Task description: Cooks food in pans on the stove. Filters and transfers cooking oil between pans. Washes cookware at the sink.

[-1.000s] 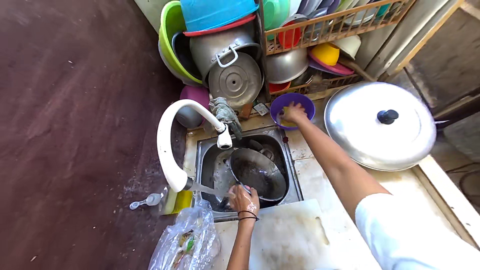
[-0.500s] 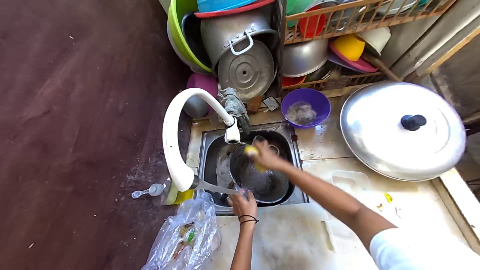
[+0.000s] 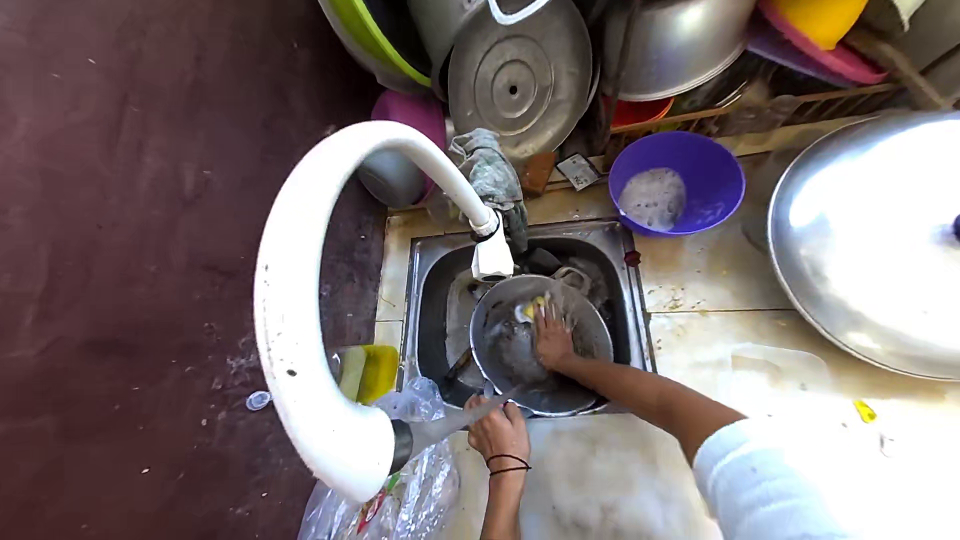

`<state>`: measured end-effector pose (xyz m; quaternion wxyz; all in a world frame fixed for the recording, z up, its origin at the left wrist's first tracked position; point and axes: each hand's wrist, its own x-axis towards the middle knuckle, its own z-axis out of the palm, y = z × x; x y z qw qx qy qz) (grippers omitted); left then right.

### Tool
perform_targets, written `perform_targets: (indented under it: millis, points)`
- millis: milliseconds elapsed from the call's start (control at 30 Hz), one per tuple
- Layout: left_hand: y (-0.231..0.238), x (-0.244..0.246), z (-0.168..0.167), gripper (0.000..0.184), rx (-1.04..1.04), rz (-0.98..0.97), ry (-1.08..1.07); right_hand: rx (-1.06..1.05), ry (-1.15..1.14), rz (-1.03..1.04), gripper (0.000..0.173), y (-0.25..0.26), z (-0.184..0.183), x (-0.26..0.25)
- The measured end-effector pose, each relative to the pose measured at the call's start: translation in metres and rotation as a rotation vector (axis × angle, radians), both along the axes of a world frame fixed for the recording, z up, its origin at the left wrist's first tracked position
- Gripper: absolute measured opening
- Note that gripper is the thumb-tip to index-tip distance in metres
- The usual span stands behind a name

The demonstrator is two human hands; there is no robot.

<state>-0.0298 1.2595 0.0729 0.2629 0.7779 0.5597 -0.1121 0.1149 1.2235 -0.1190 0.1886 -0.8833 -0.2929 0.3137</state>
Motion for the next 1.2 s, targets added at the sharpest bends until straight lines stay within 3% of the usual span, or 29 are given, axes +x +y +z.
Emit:
perform_targets:
  millis: [67, 167, 233, 333, 533, 633, 733, 800, 867, 967, 1067, 1133, 1200]
  points:
    - [0.0, 0.001, 0.0, 0.029, -0.035, 0.018, -0.014, -0.029, 0.259, 0.039, 0.068, 0.003, 0.045, -0.036]
    - [-0.001, 0.003, 0.001, 0.028, -0.041, 0.015, -0.024, 0.467, 0.491, -0.119, 0.063, 0.051, 0.075, -0.06]
    - [-0.006, 0.001, 0.0, 0.027, 0.006, -0.008, -0.047, 0.637, 0.394, -0.115, 0.062, 0.085, 0.062, -0.041]
    - [-0.005, 0.001, -0.004, 0.027, 0.039, -0.044, -0.045, 0.595, 0.157, -0.072, 0.06, 0.102, 0.021, -0.005]
    - [0.008, 0.002, -0.016, 0.04, 0.088, -0.082, -0.117, 1.024, 0.465, 0.234, 0.06, 0.049, 0.064, -0.049]
    - [0.002, 0.005, -0.018, 0.041, 0.146, -0.114, -0.188, 0.596, 0.249, 0.28, 0.061, 0.054, 0.058, -0.004]
    - [-0.001, 0.003, -0.023, 0.037, 0.204, -0.113, -0.238, 0.428, -0.21, 0.128, 0.058, 0.044, -0.018, 0.063]
    - [-0.003, 0.001, -0.024, 0.035, 0.222, -0.11, -0.25, 0.343, -0.4, 0.074, 0.055, 0.011, -0.047, 0.081]
    - [-0.009, 0.004, -0.02, 0.03, 0.178, -0.107, -0.246, 0.174, -0.323, -0.001, 0.063, -0.013, -0.039, 0.057]
    - [-0.017, 0.005, -0.014, 0.024, 0.104, -0.054, -0.231, -0.023, 0.181, -0.004, 0.07, 0.002, 0.026, -0.005]
    - [-0.017, 0.001, -0.016, 0.03, 0.136, -0.021, -0.267, 0.219, 0.534, 0.052, 0.066, 0.019, 0.07, -0.045]
    - [-0.013, -0.005, -0.014, 0.031, 0.14, -0.021, -0.214, 0.253, 0.54, 0.148, 0.063, 0.0, 0.065, -0.046]
    - [-0.007, -0.007, -0.01, 0.032, 0.085, -0.016, -0.106, 0.064, 0.316, 0.204, 0.067, -0.022, 0.044, -0.015]
